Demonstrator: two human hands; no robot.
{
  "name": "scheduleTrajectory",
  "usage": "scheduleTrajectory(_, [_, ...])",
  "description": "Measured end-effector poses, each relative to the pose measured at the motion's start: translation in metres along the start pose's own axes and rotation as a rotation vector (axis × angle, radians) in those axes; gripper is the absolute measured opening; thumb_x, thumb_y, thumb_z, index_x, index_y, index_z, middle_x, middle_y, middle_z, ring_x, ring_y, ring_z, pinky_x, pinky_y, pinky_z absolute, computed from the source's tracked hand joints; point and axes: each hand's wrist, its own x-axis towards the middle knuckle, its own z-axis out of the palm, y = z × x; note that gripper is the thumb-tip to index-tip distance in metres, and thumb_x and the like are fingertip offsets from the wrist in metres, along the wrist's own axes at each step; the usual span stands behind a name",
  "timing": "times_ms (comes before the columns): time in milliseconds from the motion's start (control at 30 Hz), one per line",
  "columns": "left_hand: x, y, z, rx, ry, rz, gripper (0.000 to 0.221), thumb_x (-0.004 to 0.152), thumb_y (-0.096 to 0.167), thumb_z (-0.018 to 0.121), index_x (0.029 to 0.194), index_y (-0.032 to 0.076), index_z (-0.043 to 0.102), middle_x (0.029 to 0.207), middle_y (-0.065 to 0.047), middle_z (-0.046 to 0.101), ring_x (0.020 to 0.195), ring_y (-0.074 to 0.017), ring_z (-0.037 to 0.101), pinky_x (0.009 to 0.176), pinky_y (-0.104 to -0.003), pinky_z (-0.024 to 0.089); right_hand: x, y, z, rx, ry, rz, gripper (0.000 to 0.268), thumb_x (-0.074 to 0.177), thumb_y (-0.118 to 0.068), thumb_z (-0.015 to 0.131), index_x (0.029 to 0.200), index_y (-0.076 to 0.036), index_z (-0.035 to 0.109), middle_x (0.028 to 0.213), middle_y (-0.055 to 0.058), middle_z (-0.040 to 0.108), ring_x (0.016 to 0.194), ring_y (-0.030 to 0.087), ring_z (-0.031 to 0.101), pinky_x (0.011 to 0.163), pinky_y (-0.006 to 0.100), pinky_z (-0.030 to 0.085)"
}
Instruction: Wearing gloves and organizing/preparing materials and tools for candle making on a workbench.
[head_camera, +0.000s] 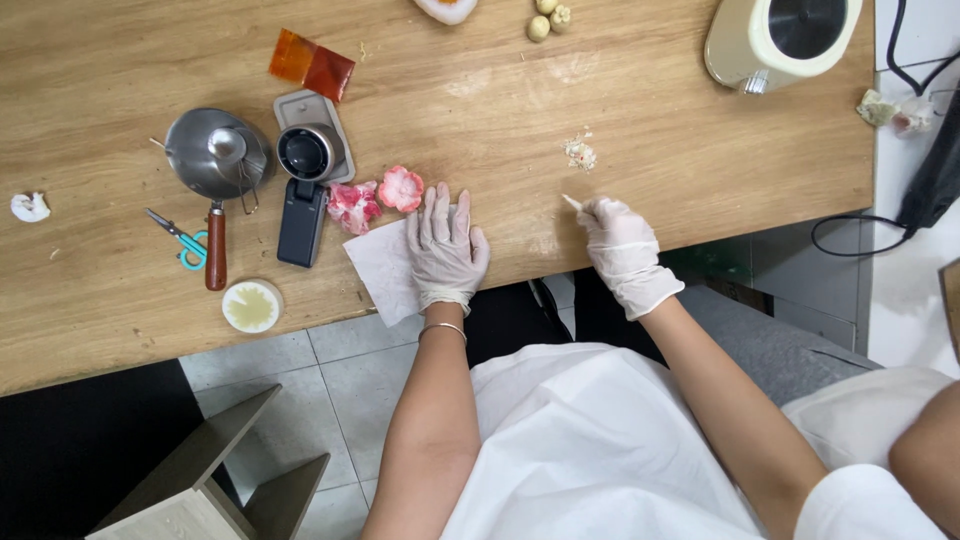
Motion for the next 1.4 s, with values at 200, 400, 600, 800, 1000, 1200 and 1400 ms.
scheduleTrajectory(200, [-0.001,-0.001,0.003,0.004,-0.006,0.003,0.060,0.092,0.030,0.061,0.149,0.012,0.053,0.160,-0.017,0.041,0.148,-0.0333,0.040,0.122,-0.056,0.030,-0.022,0.011,0.051,-0.164,-0.228,-0.119,0.015,0.098,-0.022,0.062,0.093,-0.009,0.068,0.094,0.017,0.072,0.083,0.039,0.070,0.073,0.048,0.056])
scheduleTrajectory(400, [0.000,-0.002,0.001,-0.001,-0.034,0.001,0.061,0.091,0.031,0.061,0.149,0.012,0.052,0.160,-0.017,0.041,0.149,-0.0343,0.039,0.122,-0.057,0.029,0.005,0.010,0.043,-0.189,-0.076,-0.063,0.018,0.098,-0.024,0.062,0.090,-0.009,0.068,0.089,0.018,0.071,0.083,0.042,0.069,0.072,0.052,0.054])
scheduleTrajectory(600, [-0.001,-0.002,0.003,-0.006,-0.044,-0.006,0.061,0.092,0.032,0.060,0.149,0.012,0.053,0.160,-0.017,0.040,0.149,-0.0339,0.039,0.122,-0.057,0.029,0.044,0.033,0.027,-0.175,0.129,-0.007,0.019,0.096,-0.027,0.070,0.090,-0.008,0.070,0.088,0.019,0.073,0.081,0.040,0.069,0.071,0.049,0.055])
scheduleTrajectory(800, [-0.001,-0.002,0.004,0.000,-0.015,0.002,0.060,0.092,0.031,0.060,0.149,0.012,0.054,0.160,-0.017,0.041,0.149,-0.0337,0.040,0.123,-0.056,0.028,0.037,-0.012,-0.020,0.367,-0.018,0.411,0.022,0.092,-0.018,0.077,0.083,-0.004,0.062,0.069,0.008,0.070,0.052,0.013,0.060,0.049,0.030,0.049])
scheduleTrajectory(1000, [0.000,-0.002,0.000,-0.008,-0.035,-0.007,0.061,0.091,0.031,0.060,0.148,0.012,0.053,0.159,-0.017,0.041,0.148,-0.0340,0.039,0.122,-0.056,0.028,0.031,-0.048,-0.035,0.402,-0.098,0.585,0.036,0.092,-0.023,0.083,0.082,-0.003,0.055,0.068,0.009,0.068,0.049,0.014,0.053,0.046,0.029,0.045])
scheduleTrajectory(1200, [-0.004,0.000,0.005,0.000,-0.012,-0.020,0.060,0.091,0.031,0.060,0.148,0.014,0.052,0.159,-0.015,0.041,0.149,-0.0322,0.039,0.124,-0.056,0.028,0.031,-0.058,-0.011,0.400,-0.144,0.416,0.019,0.086,-0.012,0.079,0.091,-0.007,0.061,0.083,0.012,0.073,0.063,0.016,0.066,0.053,0.032,0.054])
scheduleTrajectory(1400, [-0.003,-0.001,0.005,-0.012,-0.011,-0.022,0.060,0.091,0.032,0.061,0.148,0.013,0.053,0.159,-0.015,0.041,0.149,-0.0320,0.038,0.124,-0.055,0.027,0.033,-0.041,0.098,-0.183,-0.047,-0.202,0.004,0.092,-0.008,0.065,0.094,-0.004,0.064,0.083,0.023,0.071,0.075,0.042,0.070,0.065,0.051,0.056])
